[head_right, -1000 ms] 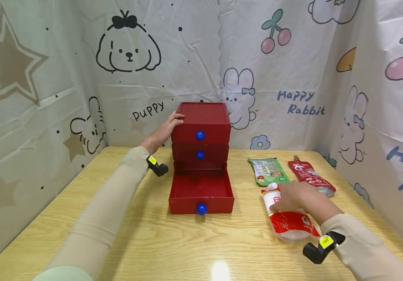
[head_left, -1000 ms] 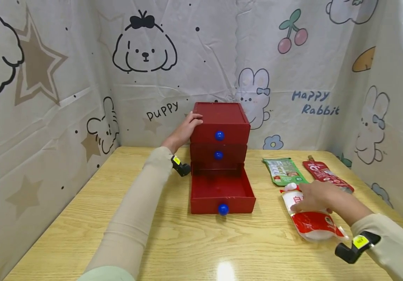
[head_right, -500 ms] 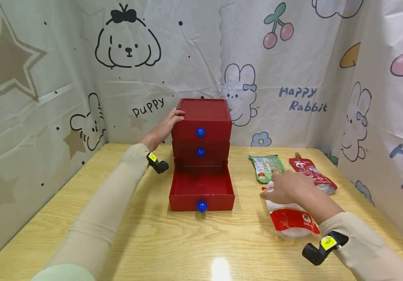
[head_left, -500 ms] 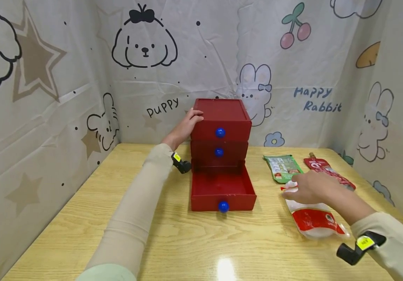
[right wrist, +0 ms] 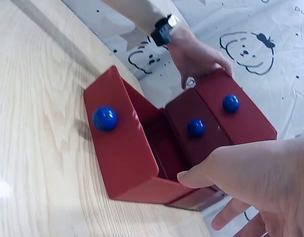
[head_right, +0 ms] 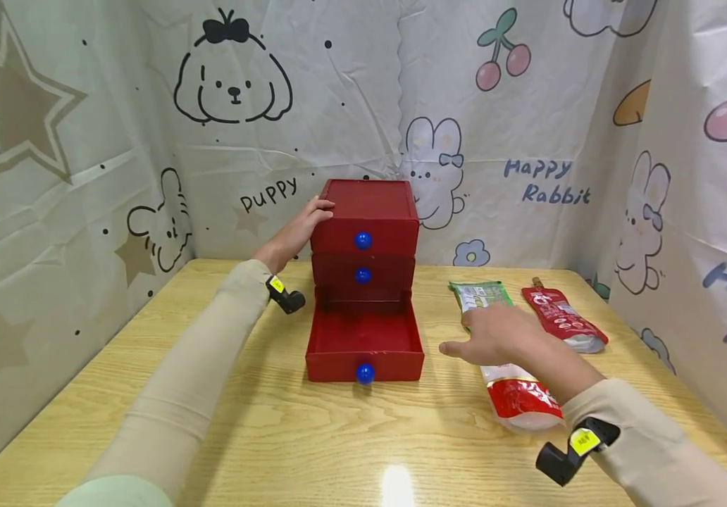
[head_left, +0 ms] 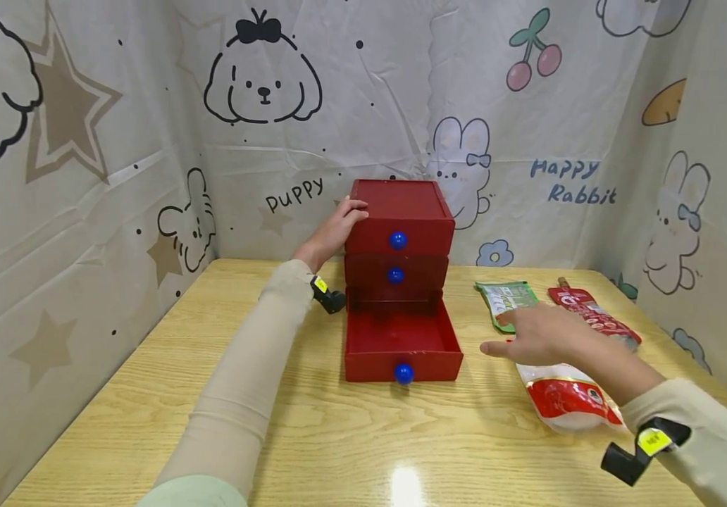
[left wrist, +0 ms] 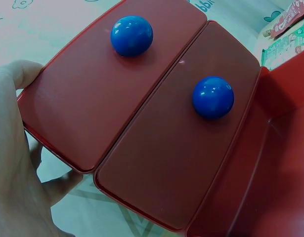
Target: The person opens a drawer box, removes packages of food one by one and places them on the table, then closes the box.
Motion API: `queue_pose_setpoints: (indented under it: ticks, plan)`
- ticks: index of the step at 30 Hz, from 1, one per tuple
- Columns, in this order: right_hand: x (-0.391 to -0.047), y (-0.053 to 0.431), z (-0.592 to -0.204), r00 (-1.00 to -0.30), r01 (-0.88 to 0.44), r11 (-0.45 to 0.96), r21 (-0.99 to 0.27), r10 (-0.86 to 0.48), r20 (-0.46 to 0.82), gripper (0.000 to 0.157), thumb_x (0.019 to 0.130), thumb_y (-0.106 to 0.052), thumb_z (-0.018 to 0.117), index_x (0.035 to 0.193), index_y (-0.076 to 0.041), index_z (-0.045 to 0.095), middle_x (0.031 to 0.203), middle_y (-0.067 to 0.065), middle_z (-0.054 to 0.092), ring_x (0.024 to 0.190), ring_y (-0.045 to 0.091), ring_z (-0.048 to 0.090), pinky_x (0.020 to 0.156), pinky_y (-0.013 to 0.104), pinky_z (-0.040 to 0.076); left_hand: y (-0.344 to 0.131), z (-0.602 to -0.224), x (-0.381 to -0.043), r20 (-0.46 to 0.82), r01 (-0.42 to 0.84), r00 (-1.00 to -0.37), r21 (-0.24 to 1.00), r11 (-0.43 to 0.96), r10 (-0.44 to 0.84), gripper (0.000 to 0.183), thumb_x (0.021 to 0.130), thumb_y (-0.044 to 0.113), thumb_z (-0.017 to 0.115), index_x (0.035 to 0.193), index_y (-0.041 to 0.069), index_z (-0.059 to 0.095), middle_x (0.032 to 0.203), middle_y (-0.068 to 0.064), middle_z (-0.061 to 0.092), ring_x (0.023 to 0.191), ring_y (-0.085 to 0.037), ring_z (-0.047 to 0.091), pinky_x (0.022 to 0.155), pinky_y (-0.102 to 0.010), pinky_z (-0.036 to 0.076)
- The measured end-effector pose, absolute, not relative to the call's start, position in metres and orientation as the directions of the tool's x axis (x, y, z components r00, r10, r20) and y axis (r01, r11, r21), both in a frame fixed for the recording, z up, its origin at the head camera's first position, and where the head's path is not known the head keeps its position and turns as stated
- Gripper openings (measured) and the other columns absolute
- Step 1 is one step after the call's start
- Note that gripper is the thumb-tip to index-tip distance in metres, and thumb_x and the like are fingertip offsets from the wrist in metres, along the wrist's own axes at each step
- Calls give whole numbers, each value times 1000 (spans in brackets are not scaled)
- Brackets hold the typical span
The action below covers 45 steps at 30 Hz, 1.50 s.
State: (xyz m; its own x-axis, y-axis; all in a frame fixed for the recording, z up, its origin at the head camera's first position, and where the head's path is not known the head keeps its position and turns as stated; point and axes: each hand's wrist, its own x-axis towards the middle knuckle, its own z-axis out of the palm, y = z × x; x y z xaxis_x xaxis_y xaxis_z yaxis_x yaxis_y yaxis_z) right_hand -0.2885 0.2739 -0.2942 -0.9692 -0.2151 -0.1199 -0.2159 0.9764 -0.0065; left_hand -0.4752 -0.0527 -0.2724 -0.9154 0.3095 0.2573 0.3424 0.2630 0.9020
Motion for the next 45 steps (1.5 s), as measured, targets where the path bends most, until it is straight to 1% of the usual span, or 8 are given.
queue_pose_setpoints:
  ticks: [13, 19, 22, 25, 27, 33, 38, 45]
  plan:
    - [-270, 241, -288, -944, -290, 948, -127, -306, -125, 73, 86, -70, 68, 125, -8, 72, 113, 10, 72, 104, 34, 65, 82, 54, 56, -52, -273, -476, 255, 337, -918, 905, 258, 304, 47, 109, 33, 46, 150, 11, 48, 173, -4, 1, 157, -20, 3, 124, -37, 11]
    - [-261, 224, -287, -931, -316, 930, -188, -342, -130, 70, 89, -68, 66, 122, -7, 74, 80, -6, 69, 82, 19, 66, 77, 45, 55, -53, -273, -477, 249, 330, -920, 910, 252, 304, 46, 109, 33, 46, 150, 12, 49, 173, -3, 0, 157, -20, 4, 124, -38, 12]
    - [-258, 215, -291, -924, -319, 909, -270, -361, -124, 60, 91, -63, 68, 114, -9, 77, 67, -9, 63, 71, 13, 62, 70, 38, 53, -54, -274, -476, 232, 313, -925, 915, 256, 302, 45, 109, 34, 47, 149, 14, 49, 173, -1, 0, 157, -20, 4, 124, -39, 13]
    - [-258, 208, -296, -914, -334, 880, -337, -391, -113, 46, 93, -58, 69, 97, -13, 79, 63, -6, 60, 67, 14, 59, 65, 36, 50, -55, -275, -476, 224, 307, -926, 915, 263, 304, 46, 109, 35, 47, 150, 14, 49, 174, -1, 0, 157, -20, 3, 124, -39, 12]
    - [-259, 204, -302, -908, -329, 864, -381, -400, -123, 42, 93, -56, 69, 92, -16, 79, 66, -5, 62, 67, 14, 59, 64, 36, 50, -55, -275, -476, 223, 307, -926, 914, 266, 304, 47, 109, 35, 47, 151, 14, 48, 174, -1, 0, 157, -20, 3, 124, -38, 12]
    - [-259, 193, -324, -893, -160, 767, -622, -381, -241, 43, 96, -51, 69, 101, -8, 78, 81, 3, 71, 69, 20, 68, 65, 37, 57, -53, -276, -477, 240, 321, -923, 911, 257, 302, 47, 109, 34, 47, 150, 13, 49, 173, -2, 1, 157, -19, 4, 123, -36, 12]
    - [-259, 185, -336, -870, 15, 645, -764, -369, -328, 49, 98, -51, 65, 108, -4, 75, 85, 10, 73, 70, 26, 71, 65, 39, 60, -52, -275, -478, 261, 338, -919, 907, 251, 294, 45, 108, 34, 47, 148, 13, 51, 173, -3, 2, 157, -21, 4, 123, -38, 13]
    - [-258, 177, -355, -819, 244, 419, -874, -394, -417, 64, 100, -59, 57, 121, 1, 67, 90, 13, 75, 64, 17, 68, 62, 32, 60, -52, -273, -476, 253, 330, -922, 909, 255, 292, 45, 108, 34, 47, 148, 14, 51, 174, -3, 2, 157, -21, 4, 123, -39, 12]
